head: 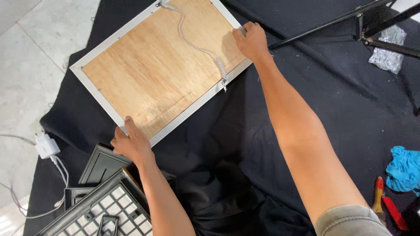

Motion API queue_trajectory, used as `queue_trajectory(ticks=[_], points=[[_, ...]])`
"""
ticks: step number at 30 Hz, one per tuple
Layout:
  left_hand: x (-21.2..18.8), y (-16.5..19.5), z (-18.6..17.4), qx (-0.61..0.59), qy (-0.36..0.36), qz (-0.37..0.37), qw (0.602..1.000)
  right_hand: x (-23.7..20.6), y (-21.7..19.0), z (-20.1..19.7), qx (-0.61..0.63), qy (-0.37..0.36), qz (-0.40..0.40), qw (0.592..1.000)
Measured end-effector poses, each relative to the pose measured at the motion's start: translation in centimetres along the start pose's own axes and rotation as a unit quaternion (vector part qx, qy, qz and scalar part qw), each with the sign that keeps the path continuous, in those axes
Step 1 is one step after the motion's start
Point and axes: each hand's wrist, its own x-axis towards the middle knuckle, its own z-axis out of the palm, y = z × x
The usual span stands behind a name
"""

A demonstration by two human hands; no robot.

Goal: The person attaches a hanging wire to the back of a wooden picture frame, then uses a brush to wipe the back and front surfaces of the frame. The person handles a second frame and repeats the cleaning process.

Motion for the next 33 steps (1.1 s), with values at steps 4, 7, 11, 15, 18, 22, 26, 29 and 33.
queue_trajectory(ticks=[4, 7, 11, 15, 18, 22, 26, 29, 33], points=[[-0.4, 0.6, 0.7, -0.001, -0.011, -0.040, 0.999, 0.2, -0.7, -0.3, -0.020, -0.030, 0.024, 0.999], [-0.4, 0.7, 1.2, 0.077, 0.009, -0.008, 0.997, 0.3, -0.9, -0.2, -0.044, -0.037, 0.013, 0.998], [-1.4, 1.2, 1.7, 0.144, 0.009, 0.021, 0.989, -0.9, -1.4, -1.6, -0.080, -0.031, -0.049, 0.995], [-5.3, 3.3, 3.1, 0.025, -0.024, 0.265, 0.964, -5.7, -1.8, -6.1, -0.127, -0.001, -0.149, 0.981], [-9.4, 5.6, 3.7, -0.015, -0.185, 0.338, 0.923, -13.5, -2.3, -11.8, -0.074, -0.003, -0.145, 0.987], [-17.5, 7.8, 4.0, -0.017, -0.345, 0.441, 0.828, -26.4, -0.9, -21.7, -0.038, -0.017, -0.140, 0.989], [-25.0, 8.6, 3.1, 0.029, -0.402, 0.496, 0.769, -38.1, 2.3, -32.7, -0.029, -0.056, -0.044, 0.997], [-31.2, 8.1, 2.8, 0.016, -0.422, 0.525, 0.739, -45.6, 4.6, -40.2, -0.012, -0.014, 0.057, 0.998], [-41.2, 6.4, 3.0, -0.010, -0.520, 0.471, 0.713, -55.5, 7.5, -47.7, 0.061, 0.126, 0.207, 0.968]])
